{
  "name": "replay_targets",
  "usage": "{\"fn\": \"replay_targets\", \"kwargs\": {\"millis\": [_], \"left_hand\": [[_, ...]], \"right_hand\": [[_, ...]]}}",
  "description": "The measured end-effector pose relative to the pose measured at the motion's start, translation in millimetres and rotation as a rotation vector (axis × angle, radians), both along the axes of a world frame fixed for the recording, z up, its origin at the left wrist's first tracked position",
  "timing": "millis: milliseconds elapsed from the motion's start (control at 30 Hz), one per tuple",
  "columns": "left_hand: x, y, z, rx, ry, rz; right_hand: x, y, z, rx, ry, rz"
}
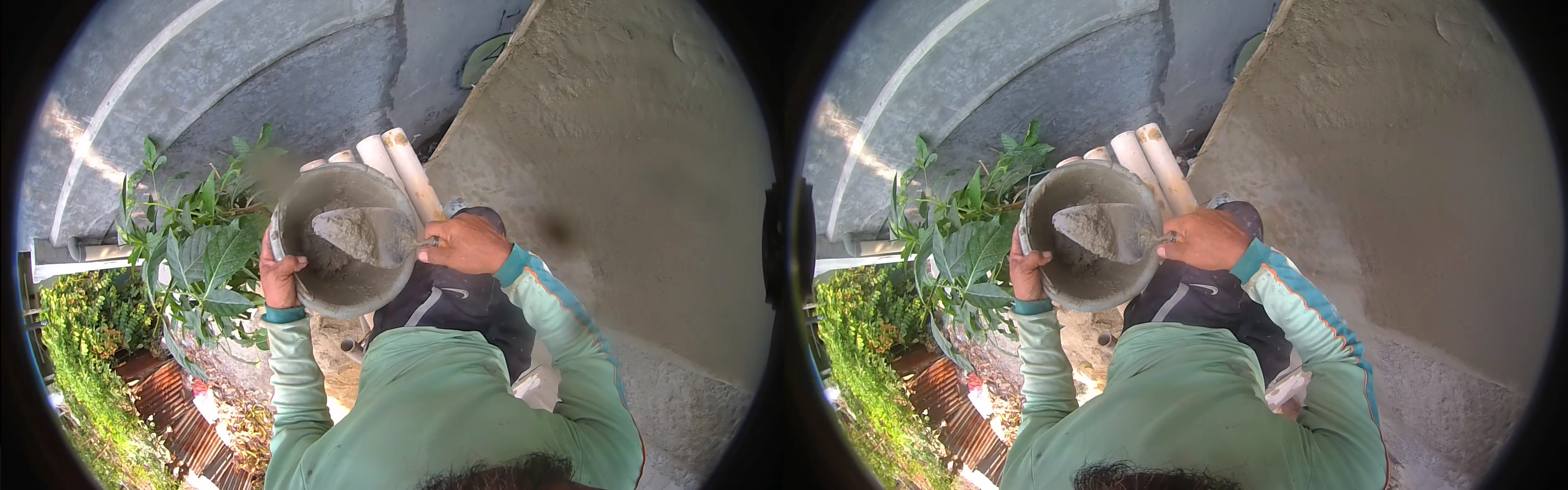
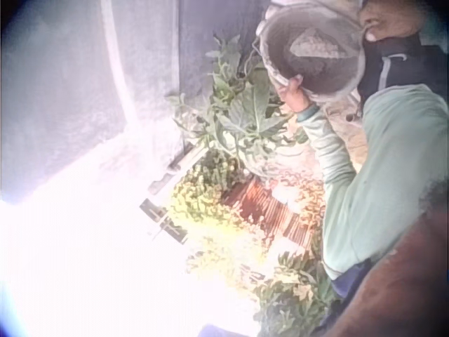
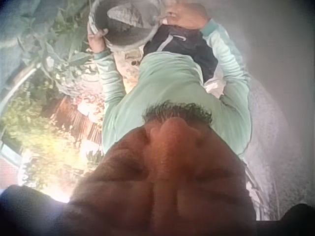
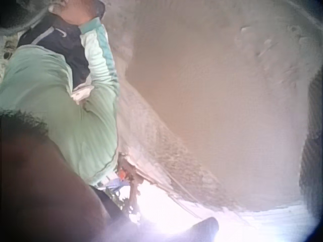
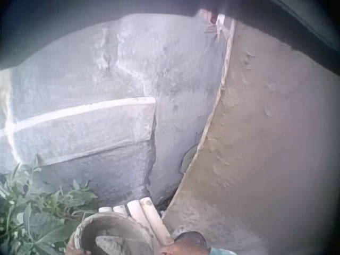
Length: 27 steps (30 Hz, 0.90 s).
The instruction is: The person scoops cement from a bucket with a trowel and applies it to a curved wall surface. They then use a long straightedge to level and smooth the applied cement.
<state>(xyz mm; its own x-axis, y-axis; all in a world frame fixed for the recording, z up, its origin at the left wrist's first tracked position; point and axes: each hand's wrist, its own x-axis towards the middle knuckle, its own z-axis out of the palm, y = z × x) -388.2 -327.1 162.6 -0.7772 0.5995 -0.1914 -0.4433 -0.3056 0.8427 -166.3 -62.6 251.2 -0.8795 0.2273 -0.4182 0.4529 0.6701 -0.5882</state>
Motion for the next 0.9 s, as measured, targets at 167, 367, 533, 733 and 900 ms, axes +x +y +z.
{"fn": "replay_targets", "kwargs": {"millis": [167,367,533,733,900], "left_hand": [[1,-9,-10,-0.064,0.025,0.034],[-5,2,-20,-0.037,0.009,-0.001],[4,8,6,-0.024,-0.005,0.035],[45,74,55,-0.083,0.256,-0.132],[61,101,90,-0.162,0.844,-0.249]], "right_hand": [[31,54,53,-0.645,-0.272,-0.082],[89,279,103,0.071,0.211,-1.064],[58,197,159,0.327,0.26,-0.658],[20,29,34,0.726,0.135,0.041],[10,-23,-21,0.584,-0.003,-0.001]]}}
